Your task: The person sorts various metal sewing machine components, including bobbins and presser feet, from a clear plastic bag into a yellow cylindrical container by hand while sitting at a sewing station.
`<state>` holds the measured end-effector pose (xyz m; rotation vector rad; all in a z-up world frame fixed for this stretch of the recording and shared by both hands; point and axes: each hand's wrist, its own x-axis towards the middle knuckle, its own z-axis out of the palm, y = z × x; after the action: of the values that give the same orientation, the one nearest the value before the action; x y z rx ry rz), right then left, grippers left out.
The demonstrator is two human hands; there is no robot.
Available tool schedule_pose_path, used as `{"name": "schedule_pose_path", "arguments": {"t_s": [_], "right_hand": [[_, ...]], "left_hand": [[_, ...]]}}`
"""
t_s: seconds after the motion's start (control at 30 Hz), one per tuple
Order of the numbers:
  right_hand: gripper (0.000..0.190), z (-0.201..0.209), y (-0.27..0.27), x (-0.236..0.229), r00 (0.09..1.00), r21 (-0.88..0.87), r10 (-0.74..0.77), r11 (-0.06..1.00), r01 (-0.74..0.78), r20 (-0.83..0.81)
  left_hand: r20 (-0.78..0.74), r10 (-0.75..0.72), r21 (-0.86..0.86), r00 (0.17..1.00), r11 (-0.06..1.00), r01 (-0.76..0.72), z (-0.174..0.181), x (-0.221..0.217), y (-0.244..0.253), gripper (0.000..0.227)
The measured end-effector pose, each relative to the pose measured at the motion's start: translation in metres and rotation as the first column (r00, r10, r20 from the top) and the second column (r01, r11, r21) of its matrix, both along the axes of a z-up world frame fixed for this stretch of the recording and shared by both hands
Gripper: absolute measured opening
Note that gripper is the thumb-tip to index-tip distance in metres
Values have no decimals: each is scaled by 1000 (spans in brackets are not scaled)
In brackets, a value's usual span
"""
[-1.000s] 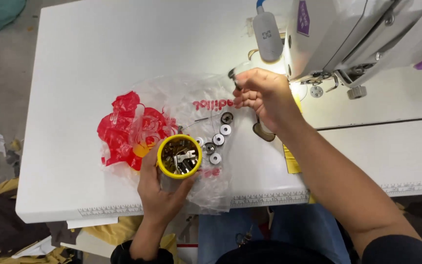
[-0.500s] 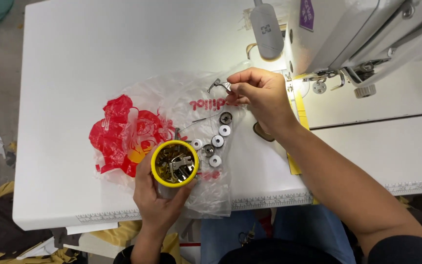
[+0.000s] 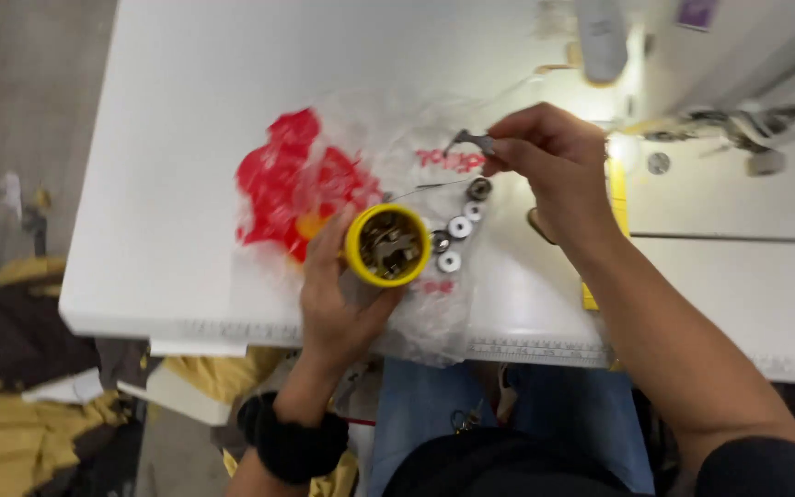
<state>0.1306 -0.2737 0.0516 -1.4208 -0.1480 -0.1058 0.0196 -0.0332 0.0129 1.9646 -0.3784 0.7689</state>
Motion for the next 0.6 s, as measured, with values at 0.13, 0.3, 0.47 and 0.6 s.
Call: {"name": "schedule_pose_path", "arguments": {"t_s": [0.13,0.3,0.47,0.6], "right_hand": [[13,55,23,-58,994,-106,104,989,-106,-21],[6,89,60,-90,895,-537,322,836,-115,310],[4,74,81,-80,803,-732,397,678,70,444],[16,84,71,-67,844,-788,379,610,80,379]], "left_hand": [[-29,-1,-97,1000,995,-2,-1,-11,5,84],[-226,-130,-11,965,991,131,-1,-17,12,88],[-199,-89,80,976,991,107,3,-17,12,81],[-219,-93,-32,971,996,88,9,-18,9,76]]}}
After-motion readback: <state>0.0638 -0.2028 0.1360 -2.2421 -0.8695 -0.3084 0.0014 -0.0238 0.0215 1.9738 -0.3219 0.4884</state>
